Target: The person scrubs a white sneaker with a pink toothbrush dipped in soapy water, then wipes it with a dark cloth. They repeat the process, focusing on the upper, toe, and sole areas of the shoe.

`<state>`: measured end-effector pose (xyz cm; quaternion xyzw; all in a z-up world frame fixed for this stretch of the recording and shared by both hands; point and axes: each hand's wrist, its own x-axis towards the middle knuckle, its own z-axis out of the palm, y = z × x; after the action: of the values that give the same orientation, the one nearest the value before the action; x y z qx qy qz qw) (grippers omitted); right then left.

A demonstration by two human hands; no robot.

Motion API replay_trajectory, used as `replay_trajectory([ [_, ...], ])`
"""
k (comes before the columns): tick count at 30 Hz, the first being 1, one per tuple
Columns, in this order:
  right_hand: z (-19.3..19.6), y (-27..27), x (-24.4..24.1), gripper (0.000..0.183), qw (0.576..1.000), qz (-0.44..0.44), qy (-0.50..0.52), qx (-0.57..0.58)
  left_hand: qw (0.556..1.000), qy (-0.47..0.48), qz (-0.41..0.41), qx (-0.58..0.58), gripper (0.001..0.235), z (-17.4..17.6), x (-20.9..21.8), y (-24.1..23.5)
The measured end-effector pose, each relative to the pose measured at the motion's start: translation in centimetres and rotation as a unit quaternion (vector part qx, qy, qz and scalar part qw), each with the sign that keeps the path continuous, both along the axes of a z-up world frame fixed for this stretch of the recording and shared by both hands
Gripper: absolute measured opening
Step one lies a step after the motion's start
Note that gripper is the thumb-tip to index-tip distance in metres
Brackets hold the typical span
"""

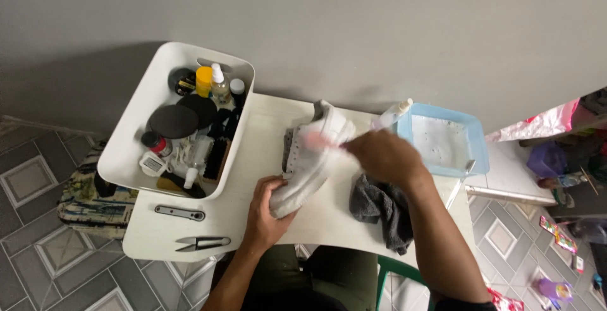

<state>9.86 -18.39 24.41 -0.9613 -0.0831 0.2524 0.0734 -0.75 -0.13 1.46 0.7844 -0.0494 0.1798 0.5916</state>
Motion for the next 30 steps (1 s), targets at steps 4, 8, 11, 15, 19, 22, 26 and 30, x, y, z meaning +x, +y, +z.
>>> replay_trajectory([
  [4, -6.8, -4.1, -0.9, 0.036, 0.983, -0.020, -0.150, 0.102, 1.000, -0.015, 0.019, -0.002, 0.053, -0.3, 0.4, 0.4],
  [8, -6.9, -4.9, -3.2, 0.032, 0.991, -0.027, -0.036, 0.125, 0.998, -0.057, 0.004, 0.018, 0.057, -0.9, 0.5, 0.3],
  [11, -11.7, -8.4, -1.3, 0.038, 0.981, -0.053, -0.152, 0.105, 0.999, -0.039, 0.007, 0.023, 0.065, -1.2, -0.1, 0.2],
  [15, -9.6, -6.5, -2.8, 0.032, 0.959, -0.033, -0.189, 0.211, 0.998, -0.060, 0.022, 0.013, 0.052, -0.1, 0.4, 0.0],
  [19, -11.2, -9.2, -2.1, 0.029, 0.969, -0.062, -0.097, 0.218, 0.996, -0.077, 0.018, 0.032, 0.053, -0.2, 0.5, 0.2],
  [22, -15.8, -10.9, 1.0, 0.020, 0.934, -0.104, -0.267, 0.212, 0.998, -0.048, 0.036, 0.021, 0.053, 0.0, 0.9, 0.0],
  [26, -8.5, -5.6, -4.8, 0.040, 0.961, -0.065, -0.172, 0.206, 0.997, -0.049, 0.046, 0.026, 0.056, -0.5, 0.9, -0.1],
  [30, -12.9, -8.6, -3.0, 0.029, 0.958, -0.059, -0.180, 0.216, 0.998, -0.033, 0.043, 0.033, 0.057, -0.9, 0.5, -0.1],
])
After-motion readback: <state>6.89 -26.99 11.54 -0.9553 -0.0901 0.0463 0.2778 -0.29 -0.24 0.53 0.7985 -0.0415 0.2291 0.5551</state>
